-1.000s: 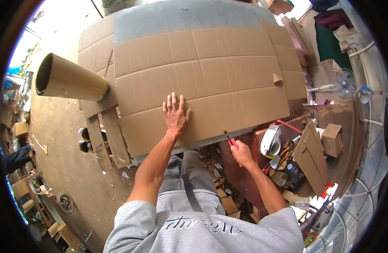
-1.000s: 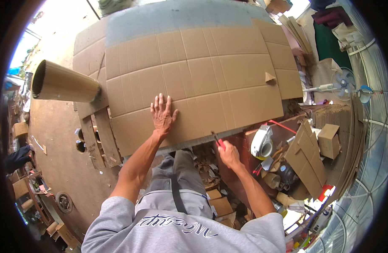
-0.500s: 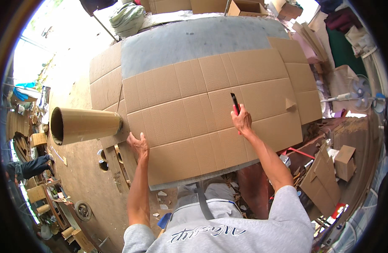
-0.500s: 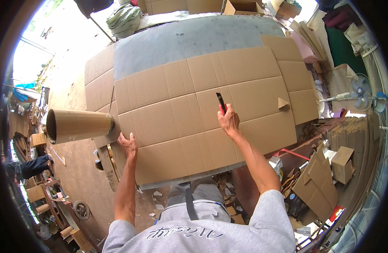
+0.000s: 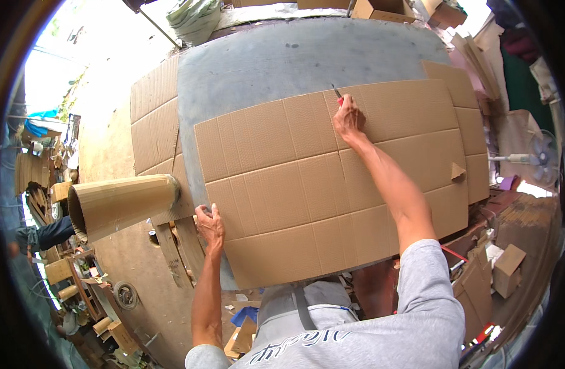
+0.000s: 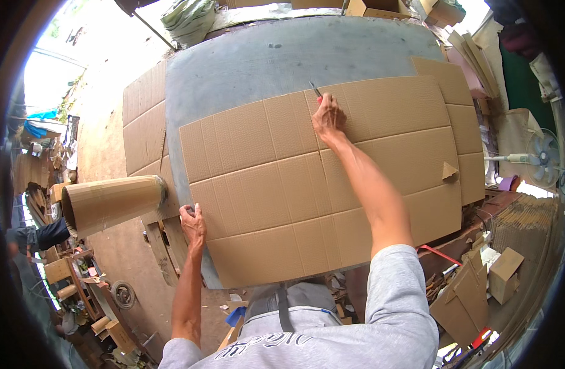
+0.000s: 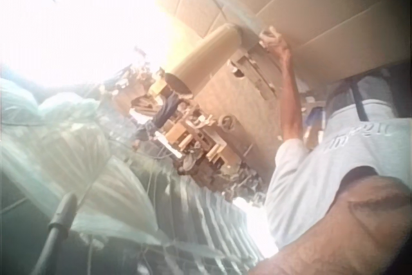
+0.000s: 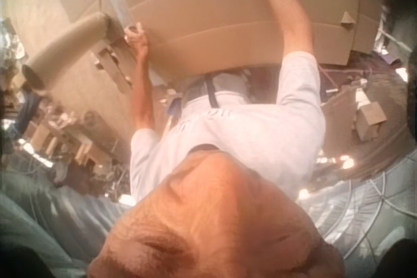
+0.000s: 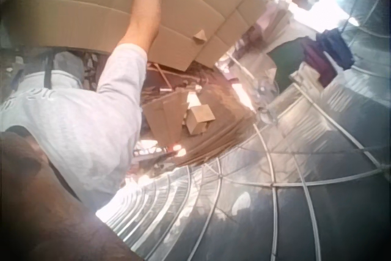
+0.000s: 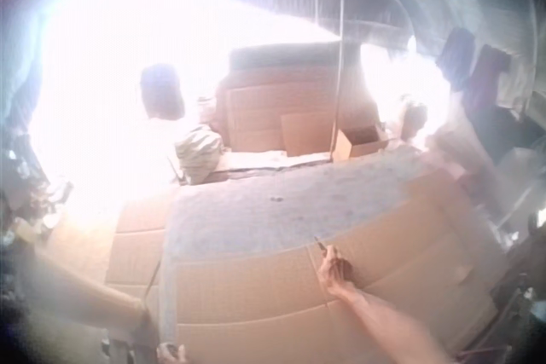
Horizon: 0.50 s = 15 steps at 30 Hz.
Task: The person cuts a sheet of cardboard with a utility knife, folds it into a box shape, and secures the seams with packing tape. They then affix a small label to the finished box.
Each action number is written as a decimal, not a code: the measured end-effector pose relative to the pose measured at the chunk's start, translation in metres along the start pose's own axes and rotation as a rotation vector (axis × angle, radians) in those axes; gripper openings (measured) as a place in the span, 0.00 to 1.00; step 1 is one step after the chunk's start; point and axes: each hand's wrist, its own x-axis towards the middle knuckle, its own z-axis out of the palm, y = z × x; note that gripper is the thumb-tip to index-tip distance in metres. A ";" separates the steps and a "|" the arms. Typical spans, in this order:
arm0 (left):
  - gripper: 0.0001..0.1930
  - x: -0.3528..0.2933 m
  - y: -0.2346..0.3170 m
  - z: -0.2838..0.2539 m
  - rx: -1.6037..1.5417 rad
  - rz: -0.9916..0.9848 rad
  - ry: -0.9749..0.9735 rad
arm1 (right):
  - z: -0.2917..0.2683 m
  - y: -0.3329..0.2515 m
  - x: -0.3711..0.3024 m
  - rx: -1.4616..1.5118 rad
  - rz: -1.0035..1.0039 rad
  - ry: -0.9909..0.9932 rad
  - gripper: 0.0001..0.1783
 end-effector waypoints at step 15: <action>0.27 0.185 0.084 0.042 -0.024 -0.123 0.090 | 0.028 0.004 0.029 -0.200 -0.424 0.338 0.14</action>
